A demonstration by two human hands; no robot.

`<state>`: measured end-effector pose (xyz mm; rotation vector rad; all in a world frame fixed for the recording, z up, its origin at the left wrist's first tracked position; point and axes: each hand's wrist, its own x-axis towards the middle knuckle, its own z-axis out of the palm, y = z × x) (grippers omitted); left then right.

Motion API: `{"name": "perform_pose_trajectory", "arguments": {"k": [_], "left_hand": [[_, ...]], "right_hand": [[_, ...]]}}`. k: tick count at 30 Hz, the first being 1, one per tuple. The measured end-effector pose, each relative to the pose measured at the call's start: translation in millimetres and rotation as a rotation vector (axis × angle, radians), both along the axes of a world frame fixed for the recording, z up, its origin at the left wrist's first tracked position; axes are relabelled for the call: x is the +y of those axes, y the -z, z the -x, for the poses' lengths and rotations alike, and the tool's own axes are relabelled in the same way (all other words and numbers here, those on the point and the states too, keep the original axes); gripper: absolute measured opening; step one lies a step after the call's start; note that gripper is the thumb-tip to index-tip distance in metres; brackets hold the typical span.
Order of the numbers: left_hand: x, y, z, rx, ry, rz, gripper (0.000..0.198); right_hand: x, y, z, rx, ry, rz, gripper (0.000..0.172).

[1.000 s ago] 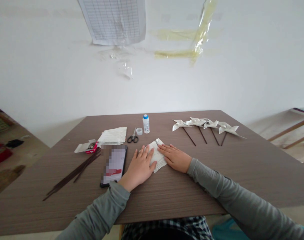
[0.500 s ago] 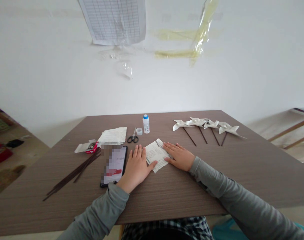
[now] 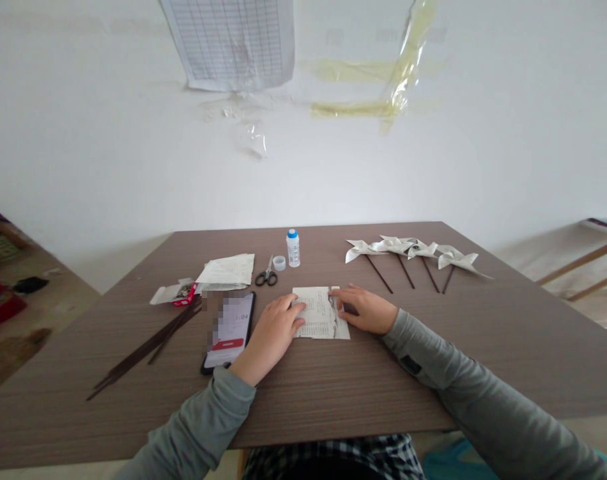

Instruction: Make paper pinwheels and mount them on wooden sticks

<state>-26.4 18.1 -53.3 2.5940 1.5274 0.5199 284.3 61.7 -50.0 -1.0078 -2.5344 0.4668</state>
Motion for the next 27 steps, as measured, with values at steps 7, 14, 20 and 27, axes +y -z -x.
{"name": "perform_pose_trajectory", "arguments": {"k": [7, 14, 20, 27], "left_hand": [[1, -8.1, -1, -0.033, 0.035, 0.028, 0.039], [-6, -24.8, -6, -0.050, 0.027, 0.119, 0.034], [-9, -34.0, -4, -0.030, 0.005, 0.276, 0.052], [-6, -26.2, 3, -0.031, 0.032, 0.211, 0.056]], "right_hand": [[0, -8.0, -2, -0.048, -0.002, -0.027, 0.042], [-5, -10.3, 0, -0.149, 0.023, -0.063, 0.047], [-2, -5.9, -4, -0.109, 0.002, -0.042, 0.056], [2, -1.8, -9, -0.026, -0.010, -0.015, 0.051]]}}
